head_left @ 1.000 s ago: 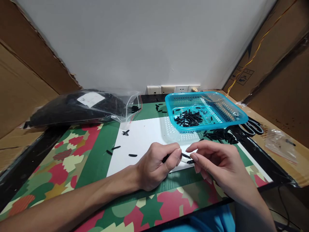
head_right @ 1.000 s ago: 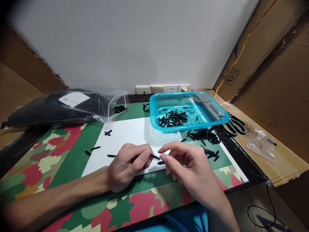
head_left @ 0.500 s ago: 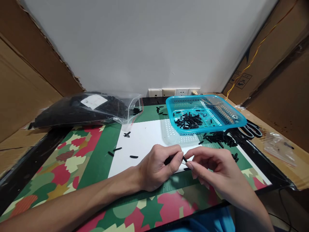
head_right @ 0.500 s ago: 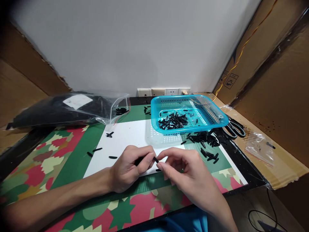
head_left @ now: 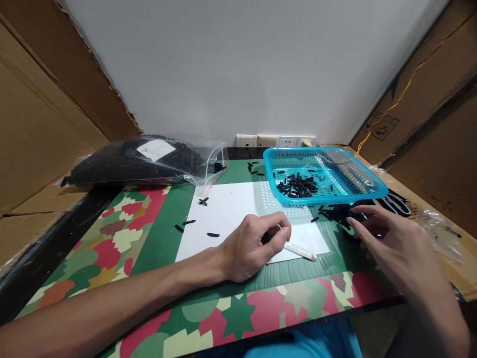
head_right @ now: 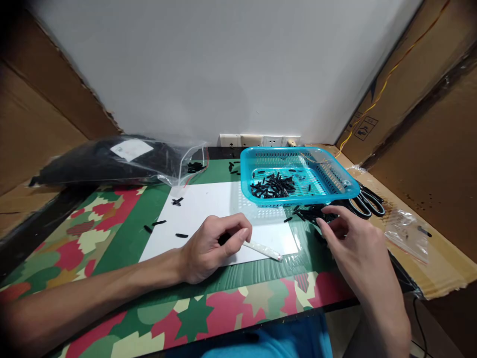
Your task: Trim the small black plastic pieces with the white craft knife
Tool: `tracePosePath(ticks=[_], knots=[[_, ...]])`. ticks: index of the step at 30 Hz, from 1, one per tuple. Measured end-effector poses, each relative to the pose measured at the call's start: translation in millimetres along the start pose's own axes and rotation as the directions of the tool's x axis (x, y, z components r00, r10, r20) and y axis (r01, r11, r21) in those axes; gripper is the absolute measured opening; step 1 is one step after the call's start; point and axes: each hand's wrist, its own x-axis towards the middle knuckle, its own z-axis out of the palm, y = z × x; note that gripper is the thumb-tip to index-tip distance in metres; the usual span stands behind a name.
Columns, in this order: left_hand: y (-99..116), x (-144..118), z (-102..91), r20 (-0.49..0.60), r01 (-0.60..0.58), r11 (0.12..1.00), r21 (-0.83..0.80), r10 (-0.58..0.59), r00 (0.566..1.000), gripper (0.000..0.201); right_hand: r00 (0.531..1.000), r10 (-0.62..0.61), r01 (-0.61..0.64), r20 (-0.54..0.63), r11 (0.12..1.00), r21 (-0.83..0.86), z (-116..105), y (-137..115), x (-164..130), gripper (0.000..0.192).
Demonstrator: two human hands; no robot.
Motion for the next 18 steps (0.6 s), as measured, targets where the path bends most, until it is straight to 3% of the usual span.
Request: tracePosePath(ticks=[4, 7, 12, 18], knots=[[-1, 0, 1.4, 0.013, -0.001, 1.0, -0.025, 0.001, 1.0, 0.027, 0.974, -0.107, 0.08, 0.202, 0.988, 0.135, -5, -15, -12, 0.033], [-4, 0, 2.6, 0.125, -0.002, 0.999, -0.051, 0.009, 0.992, 0.021, 0.926, -0.226, 0.125, 0.301, 0.939, 0.319, 1, -39, -22, 0.023], [-3, 0, 1.5, 0.229, -0.067, 0.998, -0.003, 0.066, 0.971, 0.029, 0.892, -0.359, 0.22, 0.275, 0.876, 0.429, 19, -66, -27, 0.004], [0, 0, 1.4, 0.261, -0.035, 0.999, -0.032, 0.042, 0.964, 0.031, 0.924, -0.376, 0.318, 0.071, 0.858, 0.404, 31, -65, -27, 0.005]])
